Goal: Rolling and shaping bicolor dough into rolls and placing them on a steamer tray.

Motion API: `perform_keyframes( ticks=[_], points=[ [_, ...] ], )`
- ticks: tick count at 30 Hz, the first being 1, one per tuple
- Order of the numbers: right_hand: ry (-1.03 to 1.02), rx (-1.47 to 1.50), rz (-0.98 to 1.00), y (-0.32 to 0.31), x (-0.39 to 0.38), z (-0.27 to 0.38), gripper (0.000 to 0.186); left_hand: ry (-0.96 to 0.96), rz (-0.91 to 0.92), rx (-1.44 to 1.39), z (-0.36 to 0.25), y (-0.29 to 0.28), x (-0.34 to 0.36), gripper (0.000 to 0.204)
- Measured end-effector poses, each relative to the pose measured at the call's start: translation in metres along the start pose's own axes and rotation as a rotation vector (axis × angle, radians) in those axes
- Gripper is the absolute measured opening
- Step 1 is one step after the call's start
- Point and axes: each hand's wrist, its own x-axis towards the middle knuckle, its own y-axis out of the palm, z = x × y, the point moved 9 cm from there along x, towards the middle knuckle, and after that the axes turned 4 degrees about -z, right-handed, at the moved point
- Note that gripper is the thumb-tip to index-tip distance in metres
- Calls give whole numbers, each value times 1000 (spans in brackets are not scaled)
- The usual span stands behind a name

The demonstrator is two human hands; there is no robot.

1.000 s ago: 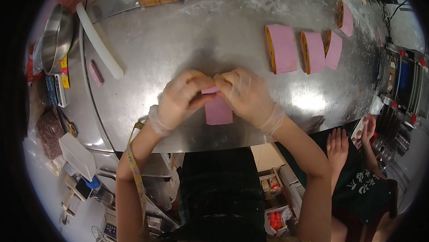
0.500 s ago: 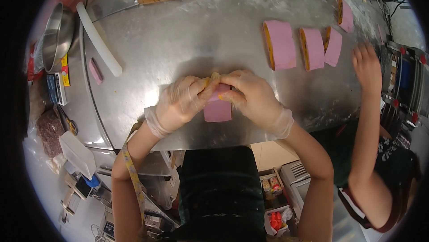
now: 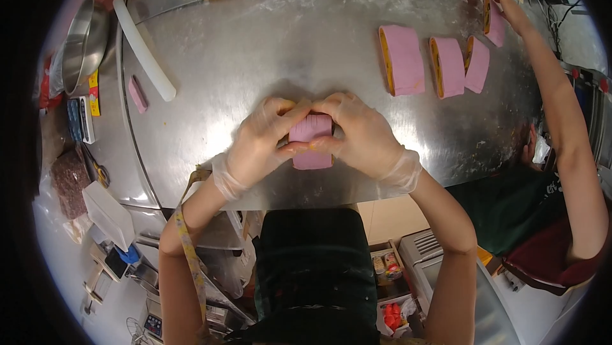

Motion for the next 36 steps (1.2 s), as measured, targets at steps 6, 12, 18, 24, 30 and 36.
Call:
perform_keyframes(
  ticks=[6,12,18,24,30,36],
  points=[
    [-240,-270,-110,4,-18,20,48,101,-85,-11,-20,-12,-7,75],
    [-472,-339,-246,8,-34,38,49,138,23,155,-27,-2,-19,85],
    [-118,0,-60,10,-32,10,48,328,-118,284,-45,-5,-27,89],
    [-314,-152,-131,10,-41,24,51,43,24,-5,-24,2,-31,78],
    [-87,203,-87,15,-46,4,52,230,-76,64,-40,4,-44,76],
    [-193,44,-72,21,-52,13,58,-157,-11,-236,-13,10,-47,79]
  ],
)
